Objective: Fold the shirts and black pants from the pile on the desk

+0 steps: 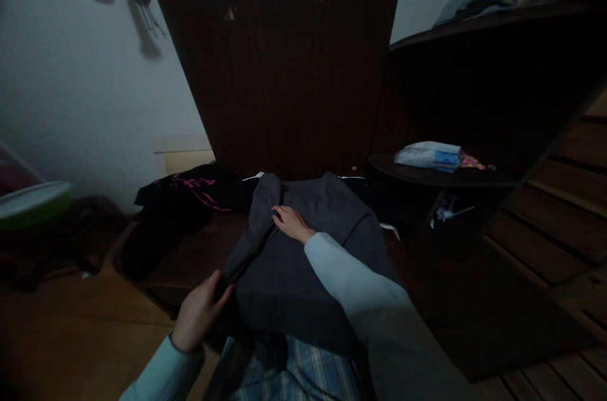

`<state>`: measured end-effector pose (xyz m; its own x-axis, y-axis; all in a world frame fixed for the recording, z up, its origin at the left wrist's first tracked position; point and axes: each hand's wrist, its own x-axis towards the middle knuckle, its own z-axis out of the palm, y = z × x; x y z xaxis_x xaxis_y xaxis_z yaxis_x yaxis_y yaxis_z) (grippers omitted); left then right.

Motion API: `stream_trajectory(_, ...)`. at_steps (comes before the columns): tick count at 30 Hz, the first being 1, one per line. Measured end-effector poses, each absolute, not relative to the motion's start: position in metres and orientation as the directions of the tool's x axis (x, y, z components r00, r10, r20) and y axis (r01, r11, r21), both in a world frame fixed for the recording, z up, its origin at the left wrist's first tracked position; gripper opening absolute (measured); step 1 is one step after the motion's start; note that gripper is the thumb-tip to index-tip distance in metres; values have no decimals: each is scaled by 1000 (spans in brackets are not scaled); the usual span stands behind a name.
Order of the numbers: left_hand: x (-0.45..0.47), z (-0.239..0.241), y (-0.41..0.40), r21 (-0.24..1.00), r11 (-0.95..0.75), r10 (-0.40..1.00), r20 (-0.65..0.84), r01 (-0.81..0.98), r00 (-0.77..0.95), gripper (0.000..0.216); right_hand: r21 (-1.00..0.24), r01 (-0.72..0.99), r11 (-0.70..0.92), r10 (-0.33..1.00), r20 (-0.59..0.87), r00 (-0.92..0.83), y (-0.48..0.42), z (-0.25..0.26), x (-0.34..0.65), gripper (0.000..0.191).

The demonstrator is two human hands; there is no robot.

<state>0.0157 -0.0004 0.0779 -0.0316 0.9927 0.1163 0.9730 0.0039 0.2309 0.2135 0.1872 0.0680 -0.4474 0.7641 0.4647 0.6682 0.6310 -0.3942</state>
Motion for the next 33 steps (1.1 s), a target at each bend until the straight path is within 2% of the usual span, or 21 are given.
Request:
stream_trajectory(4, 4, 65, -21, 283, -7, 989, 141, 959, -34, 13, -402, 675, 619, 776, 445, -447, 185, 71, 214, 27)
stream_trajectory(10, 15, 54, -45, 372, -97, 890, 448, 923, -87, 15, -419, 666, 617, 778, 453, -436, 187, 70, 215, 27)
stream_trajectory(12, 30, 54, -51, 370, -156, 862, 503, 916, -56, 16, -430, 657, 619, 777, 457, -433, 188, 68, 216, 28)
stream_trajectory(18, 71, 48, -56, 366, -265, 913, 394, 892, 109, 35, -502, 614, 609, 785, 492, -376, 192, 64, 218, 30)
stream_trajectory(23, 79, 45, -57, 416, -214, 914, 404, 884, 31, 39, -540, 626, 563, 818, 474, -327, 195, 62, 219, 40)
stream_trajectory(29, 90, 51, -55, 338, -150, 987, 102, 929, 122, 53, -570, 625, 533, 840, 448, -307, 198, 61, 217, 41)
stream_trajectory(31, 89, 48, -56, 360, -156, 984, 139, 920, 113, 54, -578, 616, 535, 837, 460, -296, 199, 60, 217, 43)
stream_trajectory(33, 86, 43, -58, 407, -193, 959, 270, 893, 84, 52, -577, 610, 543, 831, 476, -289, 199, 60, 217, 45)
